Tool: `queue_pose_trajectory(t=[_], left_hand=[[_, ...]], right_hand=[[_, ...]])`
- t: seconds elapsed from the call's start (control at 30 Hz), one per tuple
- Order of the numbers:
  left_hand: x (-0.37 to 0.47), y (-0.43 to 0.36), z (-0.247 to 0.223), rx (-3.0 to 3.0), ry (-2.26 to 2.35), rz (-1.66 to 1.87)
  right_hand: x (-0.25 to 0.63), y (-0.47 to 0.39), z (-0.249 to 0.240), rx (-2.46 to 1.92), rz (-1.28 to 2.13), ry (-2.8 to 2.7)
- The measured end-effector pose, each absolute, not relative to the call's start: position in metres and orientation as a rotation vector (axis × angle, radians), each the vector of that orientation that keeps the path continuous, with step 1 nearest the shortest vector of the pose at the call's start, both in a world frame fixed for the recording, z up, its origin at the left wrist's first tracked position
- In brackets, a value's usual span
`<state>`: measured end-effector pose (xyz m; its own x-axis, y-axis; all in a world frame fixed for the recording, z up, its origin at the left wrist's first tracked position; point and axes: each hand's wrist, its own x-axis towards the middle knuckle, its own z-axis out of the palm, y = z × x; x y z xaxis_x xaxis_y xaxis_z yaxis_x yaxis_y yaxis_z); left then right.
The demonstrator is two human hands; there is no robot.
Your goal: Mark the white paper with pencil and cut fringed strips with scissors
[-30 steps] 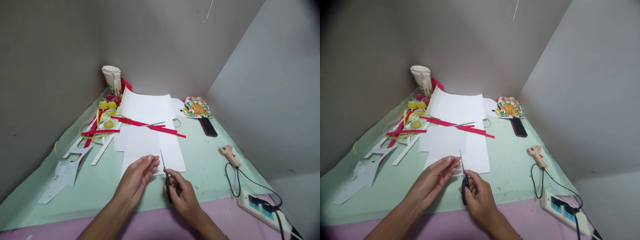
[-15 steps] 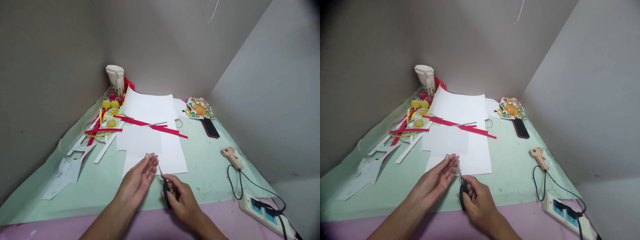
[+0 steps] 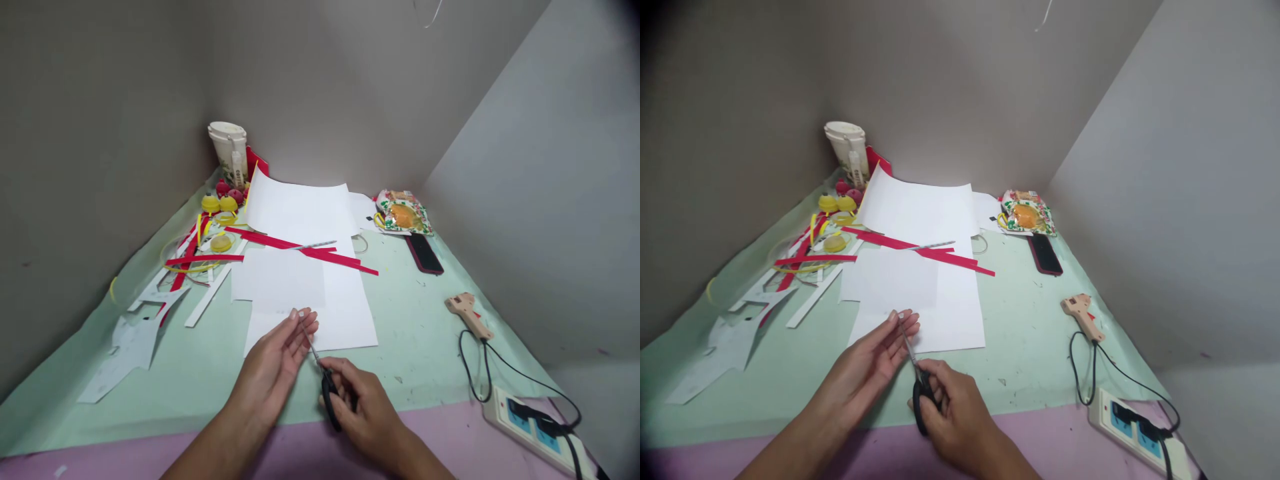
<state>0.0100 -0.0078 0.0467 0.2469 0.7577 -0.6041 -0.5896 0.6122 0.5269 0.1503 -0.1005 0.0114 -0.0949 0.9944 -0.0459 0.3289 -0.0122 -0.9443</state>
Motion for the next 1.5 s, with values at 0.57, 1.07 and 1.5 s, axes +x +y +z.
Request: queue_pose_trajectory(t=[0.57, 1.07, 1.5], left_hand=[[0.008, -0.011, 0.047, 0.189, 0.91, 0.932], [0.007, -0.012, 0.047, 0.224, 0.932, 0.975], [0.006, -0.014, 0.043, 0.278, 0.91, 0.95]], right_hand=[[0.15, -0.1, 0.017, -1.497, 1.112, -1.523], [0.153, -0.103, 0.019, -1.482, 1.137, -1.536], [0.155, -0.101, 0.023, -1.474, 1.181, -1.476]])
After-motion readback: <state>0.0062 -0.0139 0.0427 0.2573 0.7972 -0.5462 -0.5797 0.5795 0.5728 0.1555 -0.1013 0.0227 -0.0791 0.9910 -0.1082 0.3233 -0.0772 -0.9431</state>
